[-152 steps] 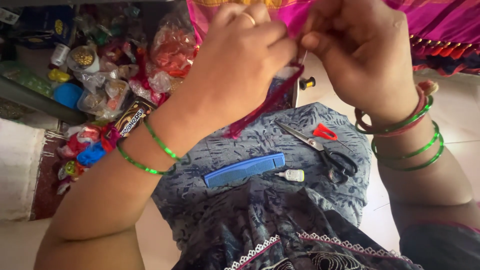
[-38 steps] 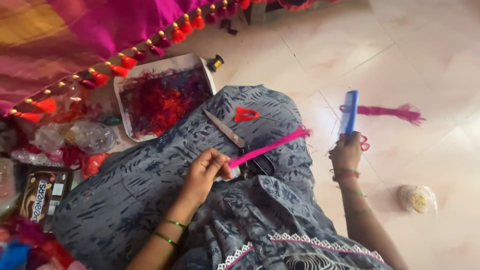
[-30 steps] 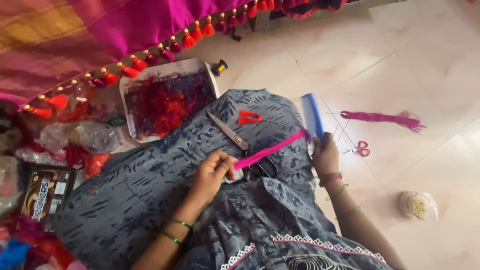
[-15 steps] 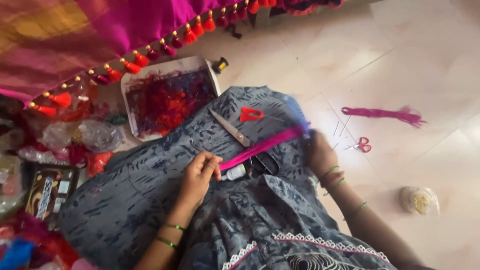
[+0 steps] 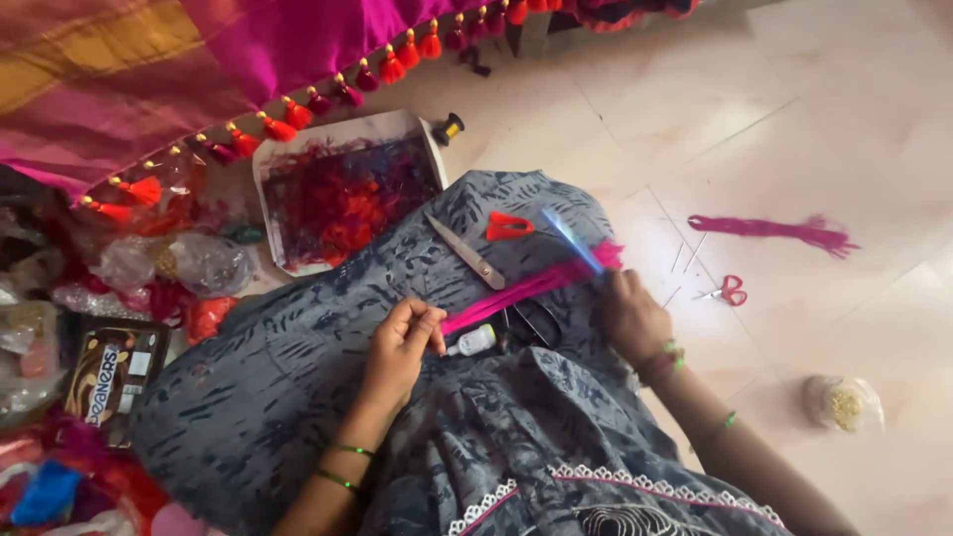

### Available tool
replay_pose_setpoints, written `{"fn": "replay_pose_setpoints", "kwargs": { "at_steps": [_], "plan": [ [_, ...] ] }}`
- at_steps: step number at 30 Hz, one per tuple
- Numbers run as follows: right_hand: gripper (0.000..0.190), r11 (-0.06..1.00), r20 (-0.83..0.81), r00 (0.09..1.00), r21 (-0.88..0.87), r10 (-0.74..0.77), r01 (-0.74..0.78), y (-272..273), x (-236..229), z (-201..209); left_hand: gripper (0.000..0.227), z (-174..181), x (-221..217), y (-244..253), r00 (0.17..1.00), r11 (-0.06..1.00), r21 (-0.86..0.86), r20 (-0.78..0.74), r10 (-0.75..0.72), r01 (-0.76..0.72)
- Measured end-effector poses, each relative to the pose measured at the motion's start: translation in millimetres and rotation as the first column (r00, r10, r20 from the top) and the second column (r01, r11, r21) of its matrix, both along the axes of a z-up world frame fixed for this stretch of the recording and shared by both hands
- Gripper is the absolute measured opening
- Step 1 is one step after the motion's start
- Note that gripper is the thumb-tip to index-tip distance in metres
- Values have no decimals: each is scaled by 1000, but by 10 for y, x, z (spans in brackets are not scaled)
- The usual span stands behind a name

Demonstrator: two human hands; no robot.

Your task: Attaching decorative tassels (kuchu) to the border of a saree.

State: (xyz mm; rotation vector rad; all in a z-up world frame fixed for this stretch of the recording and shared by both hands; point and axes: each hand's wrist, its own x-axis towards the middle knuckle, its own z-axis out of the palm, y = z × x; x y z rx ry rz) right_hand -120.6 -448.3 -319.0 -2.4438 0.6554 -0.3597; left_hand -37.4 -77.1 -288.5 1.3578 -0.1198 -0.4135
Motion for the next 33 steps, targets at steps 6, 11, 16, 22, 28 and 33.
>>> {"fn": "replay_pose_setpoints", "kwargs": {
  "at_steps": [6, 11, 16, 22, 28, 33],
  "plan": [
    [18, 989, 96, 993, -132, 72, -59, 41, 178, 63, 16, -86, 21, -29, 1000, 999, -41, 3, 26, -26],
    [18, 983, -64, 996, -166, 69, -79, -150, 120, -155, 17, -57, -5, -69, 1000, 998, -58, 24, -6, 7],
    [21, 989, -10, 994, -98, 113, -113, -44, 81, -87, 19, -87, -55, -53, 999, 997, 66, 32, -39, 37],
    [25, 995, 115, 993, -103, 0, 12, 13, 146, -88, 17, -204, -65, -131, 989, 992, 10, 84, -123, 123],
    [26, 765, -66, 954, 583, -292, 275, -157, 317, 10, 15, -134, -146, -209, 983, 981, 132, 94, -156, 143],
    [21, 102, -242, 884, 947, -400, 305, -1100, 240, -971, 16, -122, -55, -141, 994, 997, 48, 79, -72, 68]
  ]
}}
